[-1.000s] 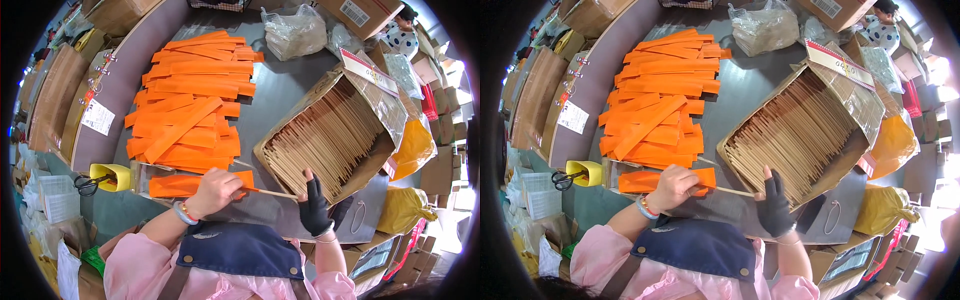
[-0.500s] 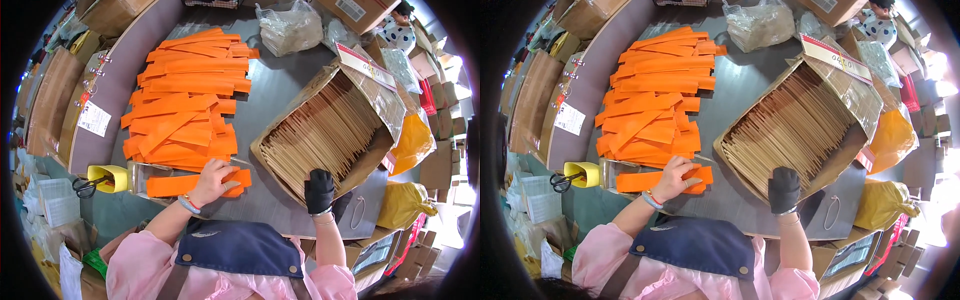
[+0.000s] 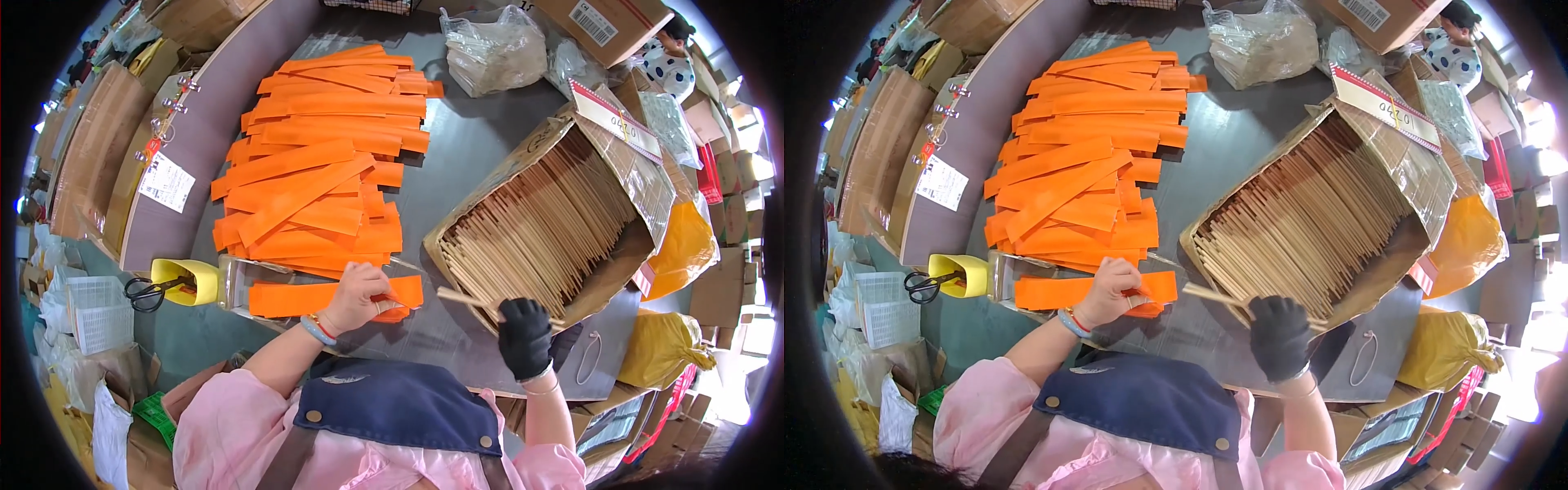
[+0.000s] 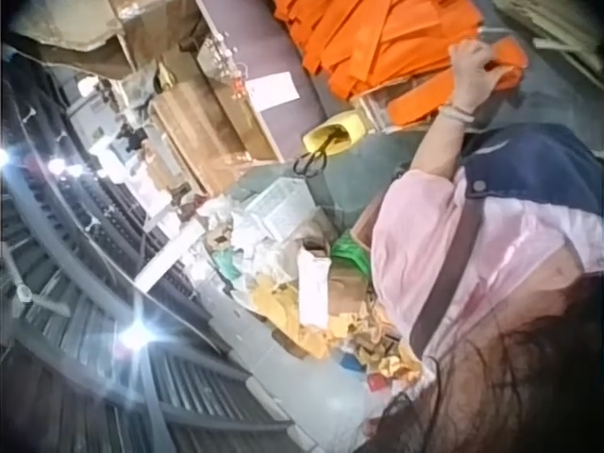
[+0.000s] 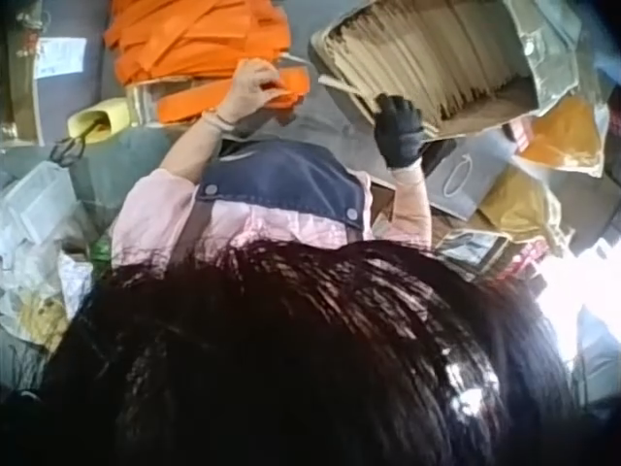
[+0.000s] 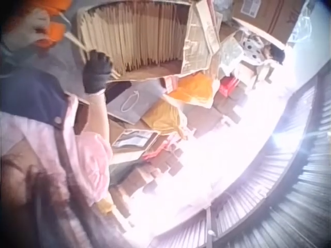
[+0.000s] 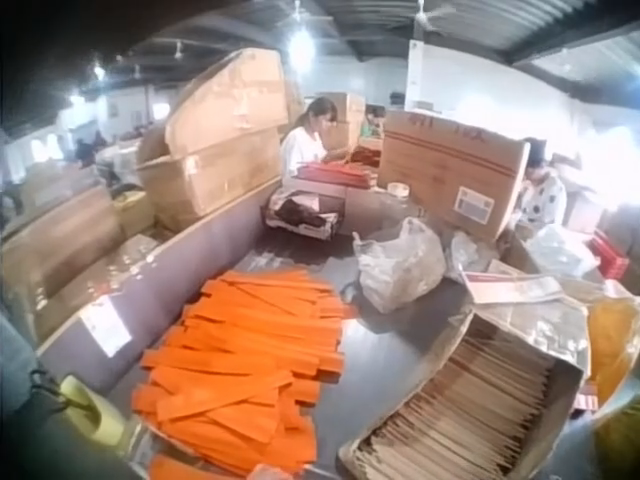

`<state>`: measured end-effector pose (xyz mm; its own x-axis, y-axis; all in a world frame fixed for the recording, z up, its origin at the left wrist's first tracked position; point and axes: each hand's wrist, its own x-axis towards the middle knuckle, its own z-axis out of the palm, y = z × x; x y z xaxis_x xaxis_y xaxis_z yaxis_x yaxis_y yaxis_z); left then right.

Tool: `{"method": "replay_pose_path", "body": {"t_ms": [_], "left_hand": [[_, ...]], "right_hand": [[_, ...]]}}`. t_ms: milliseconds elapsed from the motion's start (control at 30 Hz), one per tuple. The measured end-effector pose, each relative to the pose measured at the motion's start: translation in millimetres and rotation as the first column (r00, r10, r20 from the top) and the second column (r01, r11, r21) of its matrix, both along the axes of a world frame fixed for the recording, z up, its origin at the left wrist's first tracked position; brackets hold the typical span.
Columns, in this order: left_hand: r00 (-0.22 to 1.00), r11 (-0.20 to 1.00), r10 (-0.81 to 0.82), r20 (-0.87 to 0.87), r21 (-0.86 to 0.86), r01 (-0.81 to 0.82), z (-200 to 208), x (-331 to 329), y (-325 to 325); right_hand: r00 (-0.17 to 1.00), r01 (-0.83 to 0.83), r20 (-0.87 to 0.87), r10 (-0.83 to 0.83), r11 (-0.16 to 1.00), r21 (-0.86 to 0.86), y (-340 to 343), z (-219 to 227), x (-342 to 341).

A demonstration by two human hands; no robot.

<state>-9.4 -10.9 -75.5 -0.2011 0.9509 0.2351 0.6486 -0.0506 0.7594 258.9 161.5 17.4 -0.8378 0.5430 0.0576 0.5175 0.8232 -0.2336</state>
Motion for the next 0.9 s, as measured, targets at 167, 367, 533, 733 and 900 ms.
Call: {"method": "replay_pose_path", "body": {"t_ms": [167, 367, 533, 733, 900], "left_hand": [[0.998, 0.999, -0.031, 0.062, 0.025, 0.03, 4.6, -2.3, 2.9], [0.97, 0.982, -0.102, -0.222, 0.131, 0.133, 38.8, 18.9, 10.5], [0.947, 0.993, -0.109, -0.303, 0.0, 0.114, 64.9, 10.7, 6.7], [0.897, 0.987, 0.014, -0.441, 0.148, 0.057, 77.1, -0.6, 34.9], [0.962, 0.994, 0.052, -0.268, -0.083, -0.077, 26.8, 5.3, 12.1]], "right_hand": [[0.99, -0.023, -0.144, -0.006, 0.98, -0.198, -18.5, -4.0, -4.5], [0.993, -0.1, 0.051, 0.11, 0.981, -0.165, -35.6, -4.5, -27.5], [0.931, 0.154, -0.248, -0.268, 0.903, -0.401, -6.3, -18.6, -7.7], [0.9, 0.007, -0.326, -0.289, 0.759, -0.651, -36.1, -6.6, -34.2], [0.978, 0.173, -0.135, -0.161, 0.981, 0.085, -3.3, -49.5, 1.5]]}}
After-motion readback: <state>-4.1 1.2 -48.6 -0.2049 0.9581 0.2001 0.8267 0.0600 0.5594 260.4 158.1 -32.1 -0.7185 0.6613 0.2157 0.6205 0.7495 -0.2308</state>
